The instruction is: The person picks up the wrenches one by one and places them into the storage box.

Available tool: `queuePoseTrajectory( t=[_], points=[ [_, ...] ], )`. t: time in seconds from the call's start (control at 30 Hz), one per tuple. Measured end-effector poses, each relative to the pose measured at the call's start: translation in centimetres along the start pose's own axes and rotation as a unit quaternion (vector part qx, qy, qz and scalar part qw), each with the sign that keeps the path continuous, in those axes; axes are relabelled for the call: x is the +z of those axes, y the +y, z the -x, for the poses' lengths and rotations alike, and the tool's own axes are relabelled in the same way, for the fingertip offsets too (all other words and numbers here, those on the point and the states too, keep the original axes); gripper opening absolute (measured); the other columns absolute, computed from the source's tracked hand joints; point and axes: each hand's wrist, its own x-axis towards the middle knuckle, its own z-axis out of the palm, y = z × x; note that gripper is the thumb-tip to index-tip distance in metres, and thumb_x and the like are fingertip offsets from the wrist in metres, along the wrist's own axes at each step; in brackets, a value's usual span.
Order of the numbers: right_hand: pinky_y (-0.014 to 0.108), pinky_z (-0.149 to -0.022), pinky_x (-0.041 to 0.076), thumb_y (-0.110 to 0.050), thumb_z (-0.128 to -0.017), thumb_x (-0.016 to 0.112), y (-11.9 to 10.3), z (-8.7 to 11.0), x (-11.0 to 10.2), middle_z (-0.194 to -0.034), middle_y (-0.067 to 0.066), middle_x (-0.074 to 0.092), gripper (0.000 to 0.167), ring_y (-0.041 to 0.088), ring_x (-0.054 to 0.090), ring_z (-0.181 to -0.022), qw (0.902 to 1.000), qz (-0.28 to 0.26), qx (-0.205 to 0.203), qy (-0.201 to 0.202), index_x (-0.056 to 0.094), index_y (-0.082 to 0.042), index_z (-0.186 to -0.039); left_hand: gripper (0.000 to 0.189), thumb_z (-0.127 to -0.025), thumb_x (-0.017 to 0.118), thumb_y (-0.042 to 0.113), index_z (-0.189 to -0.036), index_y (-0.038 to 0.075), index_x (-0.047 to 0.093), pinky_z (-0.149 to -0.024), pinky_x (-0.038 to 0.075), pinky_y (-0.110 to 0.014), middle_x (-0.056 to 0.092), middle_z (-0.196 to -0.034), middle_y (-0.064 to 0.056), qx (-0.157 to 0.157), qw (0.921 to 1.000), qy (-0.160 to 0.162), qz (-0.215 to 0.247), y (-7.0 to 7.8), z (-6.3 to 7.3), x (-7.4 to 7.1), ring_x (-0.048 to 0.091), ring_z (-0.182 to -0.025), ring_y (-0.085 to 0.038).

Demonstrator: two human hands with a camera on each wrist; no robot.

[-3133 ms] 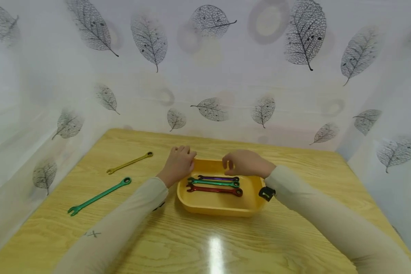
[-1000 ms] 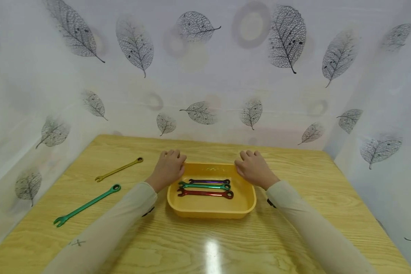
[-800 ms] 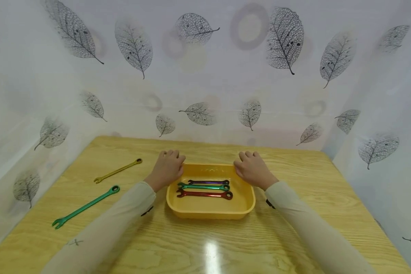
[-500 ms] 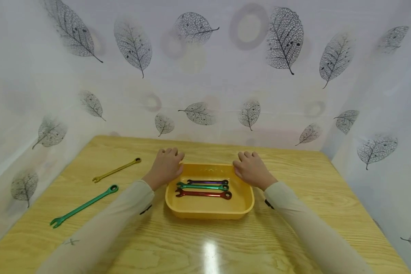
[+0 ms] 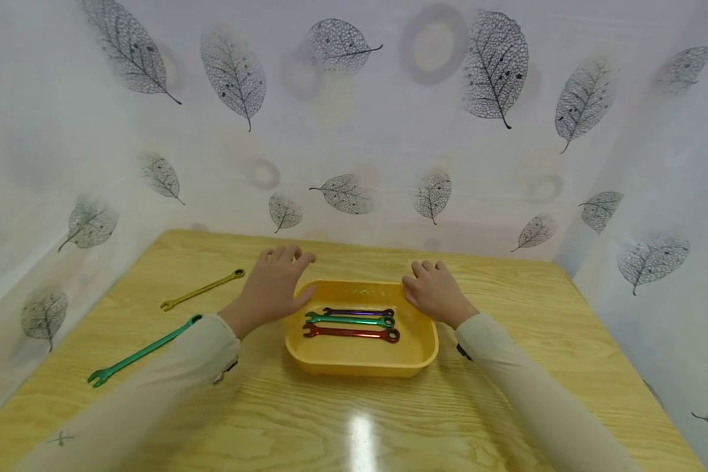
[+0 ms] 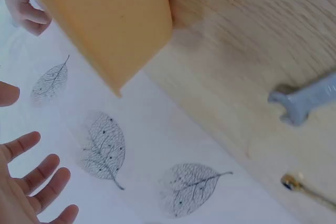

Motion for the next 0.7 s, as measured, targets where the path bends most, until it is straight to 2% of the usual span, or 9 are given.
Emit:
queuePoseTrajectory(
  t=[0.13, 0.27, 0.5, 0.7],
  points=[
    [0.034, -0.063, 0.031, -0.025, -0.092, 0.053, 0.1, 0.1, 0.0, -0.076, 0.005, 0.046, 0.017, 0.020, 0.041, -0.067, 1.0000, -0.004, 0.002, 0.001, 0.058, -0.015, -0.080, 0.046, -0.080, 0.068, 0.036, -0.118, 0.013, 0.055, -0.090, 0.042, -0.050, 0.054, -0.105, -0.011, 0.034, 0.9993, 0.015, -0.009, -0.3, 1.1, -2.0, 0.054, -0.098, -0.030],
    [0.034, -0.062, 0.031, -0.025, -0.092, 0.054, 0.1, 0.1, -0.2, -0.075, 0.005, 0.046, 0.016, 0.020, 0.040, -0.066, 1.0000, -0.004, 0.002, 0.005, 0.058, -0.015, -0.080, 0.048, -0.078, 0.071, 0.035, -0.117, 0.013, 0.056, -0.091, 0.041, -0.052, 0.053, -0.105, -0.011, 0.047, 0.9987, 0.015, -0.015, -0.9, 2.3, -3.1, 0.053, -0.100, -0.030],
    [0.034, -0.062, 0.032, -0.025, -0.092, 0.054, 0.0, 0.0, -0.3, -0.076, 0.005, 0.046, 0.017, 0.020, 0.040, -0.066, 1.0000, -0.005, 0.004, -0.002, 0.059, -0.015, -0.081, 0.049, -0.075, 0.073, 0.032, -0.116, 0.012, 0.055, -0.090, 0.040, -0.054, 0.053, -0.107, -0.012, 0.029, 0.9992, 0.019, -0.021, -2.1, 4.4, -4.3, 0.054, -0.099, -0.032],
    [0.034, -0.063, 0.031, -0.024, -0.092, 0.053, 0.0, 0.0, -0.3, -0.075, 0.005, 0.046, 0.016, 0.020, 0.040, -0.066, 0.9998, -0.010, 0.009, -0.011, 0.059, -0.015, -0.081, 0.049, -0.073, 0.074, 0.029, -0.114, 0.010, 0.055, -0.089, 0.040, -0.053, 0.055, -0.104, -0.014, 0.007, 0.9991, 0.033, -0.025, -3.5, 5.7, -4.6, 0.055, -0.092, -0.033]
  ],
)
